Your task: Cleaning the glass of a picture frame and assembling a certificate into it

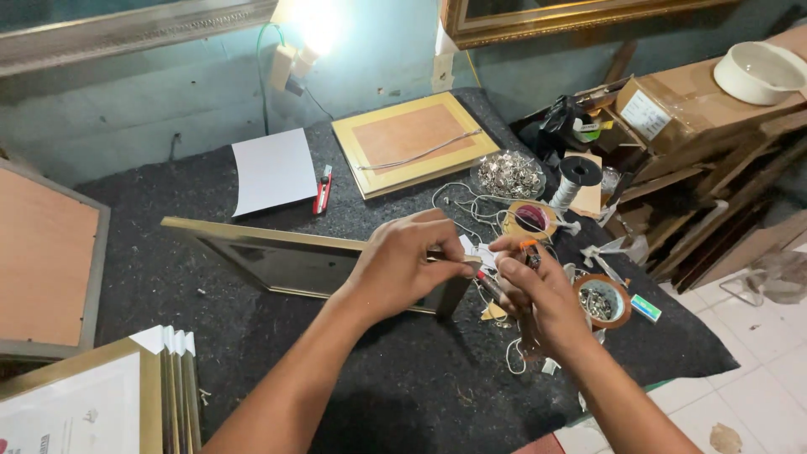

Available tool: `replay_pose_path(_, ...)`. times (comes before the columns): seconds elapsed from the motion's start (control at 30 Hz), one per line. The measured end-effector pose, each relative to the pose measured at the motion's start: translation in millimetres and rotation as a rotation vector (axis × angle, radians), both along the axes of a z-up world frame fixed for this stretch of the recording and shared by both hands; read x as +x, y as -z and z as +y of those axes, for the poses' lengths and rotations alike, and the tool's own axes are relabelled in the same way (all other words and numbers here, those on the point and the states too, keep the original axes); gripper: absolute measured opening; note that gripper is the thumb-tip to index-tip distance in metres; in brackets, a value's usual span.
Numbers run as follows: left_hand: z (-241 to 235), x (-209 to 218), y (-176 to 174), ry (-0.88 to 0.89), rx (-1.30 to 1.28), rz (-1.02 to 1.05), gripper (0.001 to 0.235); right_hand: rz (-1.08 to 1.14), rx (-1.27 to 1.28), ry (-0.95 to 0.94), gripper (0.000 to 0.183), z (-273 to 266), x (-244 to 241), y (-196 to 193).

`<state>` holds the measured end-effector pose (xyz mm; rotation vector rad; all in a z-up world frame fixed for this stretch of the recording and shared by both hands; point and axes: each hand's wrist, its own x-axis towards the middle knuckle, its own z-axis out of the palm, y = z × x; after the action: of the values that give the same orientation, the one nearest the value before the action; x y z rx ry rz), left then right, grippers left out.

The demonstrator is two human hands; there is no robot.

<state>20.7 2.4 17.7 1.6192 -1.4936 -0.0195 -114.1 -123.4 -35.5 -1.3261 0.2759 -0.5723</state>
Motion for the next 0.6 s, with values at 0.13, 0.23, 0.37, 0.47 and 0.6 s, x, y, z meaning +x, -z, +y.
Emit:
replay_pose_path(0.13,-5.0,3.7,1.1,-0.002,-0.005,0.024,0.017,0.071,-0.205,0.081,0.039,-13.4,5.8,-9.1)
replay_pose_path(0.23,-5.6,4.3,0.5,-0.004,0.034,0.041,0.017,0.125,-0.269,0.074,0.022,-18.5,10.1,-13.6)
replay_pose_path(0.37,-7.6,4.0,2.0,-0.014,0.065,0.052,0.017,0.139,-0.341,0.040,0.017,-24.6,15.6,-18.5)
replay_pose_path(0.47,-9.3,5.1,0.9,-0.023,0.076,0.061,0.018,0.168,-0.399,-0.005,0.020,-26.4,15.2,-20.2)
replay_pose_path(0.6,-9.1,5.8,-5.4,-0.018,0.133,0.043,0.017,0.032,-0.807,0.033,0.028,-32.9,14.6,1.2)
